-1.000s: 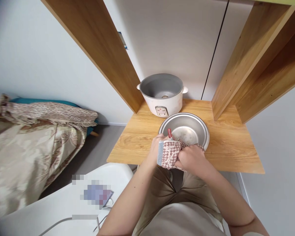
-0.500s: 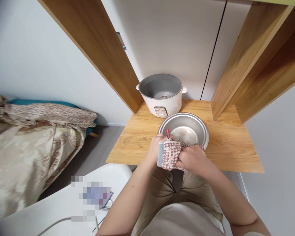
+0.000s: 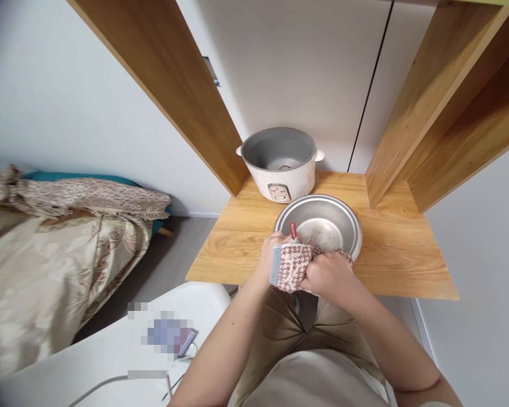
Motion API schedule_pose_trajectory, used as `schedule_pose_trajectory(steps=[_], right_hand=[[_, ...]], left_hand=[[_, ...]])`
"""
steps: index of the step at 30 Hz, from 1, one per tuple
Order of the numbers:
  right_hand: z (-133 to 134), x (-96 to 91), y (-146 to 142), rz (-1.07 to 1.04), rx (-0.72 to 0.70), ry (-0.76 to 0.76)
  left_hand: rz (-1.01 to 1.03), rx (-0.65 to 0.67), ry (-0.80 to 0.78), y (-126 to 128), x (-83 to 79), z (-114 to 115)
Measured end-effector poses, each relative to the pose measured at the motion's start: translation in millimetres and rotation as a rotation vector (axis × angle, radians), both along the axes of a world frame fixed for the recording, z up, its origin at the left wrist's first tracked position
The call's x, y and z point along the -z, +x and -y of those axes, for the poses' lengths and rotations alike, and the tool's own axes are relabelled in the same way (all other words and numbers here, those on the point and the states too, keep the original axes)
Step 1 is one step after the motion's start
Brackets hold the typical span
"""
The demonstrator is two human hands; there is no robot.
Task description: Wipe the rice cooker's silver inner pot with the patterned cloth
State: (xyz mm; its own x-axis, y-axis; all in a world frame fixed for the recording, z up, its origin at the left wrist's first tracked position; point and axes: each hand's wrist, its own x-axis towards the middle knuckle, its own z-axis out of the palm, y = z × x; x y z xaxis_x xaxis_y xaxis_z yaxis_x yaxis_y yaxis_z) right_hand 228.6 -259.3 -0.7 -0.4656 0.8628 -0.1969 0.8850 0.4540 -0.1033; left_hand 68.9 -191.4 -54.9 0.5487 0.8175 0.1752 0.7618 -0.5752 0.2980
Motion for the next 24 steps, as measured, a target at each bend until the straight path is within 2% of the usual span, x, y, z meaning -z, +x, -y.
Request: schedule_pose_trajectory(steps=[14, 24], right_hand=[[-1.4, 5.0, 14.6, -0.037, -0.021, -0.016], [-0.4, 4.1, 2.1, 0.004, 0.001, 0.007]], left_hand=[[-0.018, 0.04, 0.02, -0.7, -3.3, 3.5], [0.022, -0.003, 0.041, 0.4, 3.2, 1.4]])
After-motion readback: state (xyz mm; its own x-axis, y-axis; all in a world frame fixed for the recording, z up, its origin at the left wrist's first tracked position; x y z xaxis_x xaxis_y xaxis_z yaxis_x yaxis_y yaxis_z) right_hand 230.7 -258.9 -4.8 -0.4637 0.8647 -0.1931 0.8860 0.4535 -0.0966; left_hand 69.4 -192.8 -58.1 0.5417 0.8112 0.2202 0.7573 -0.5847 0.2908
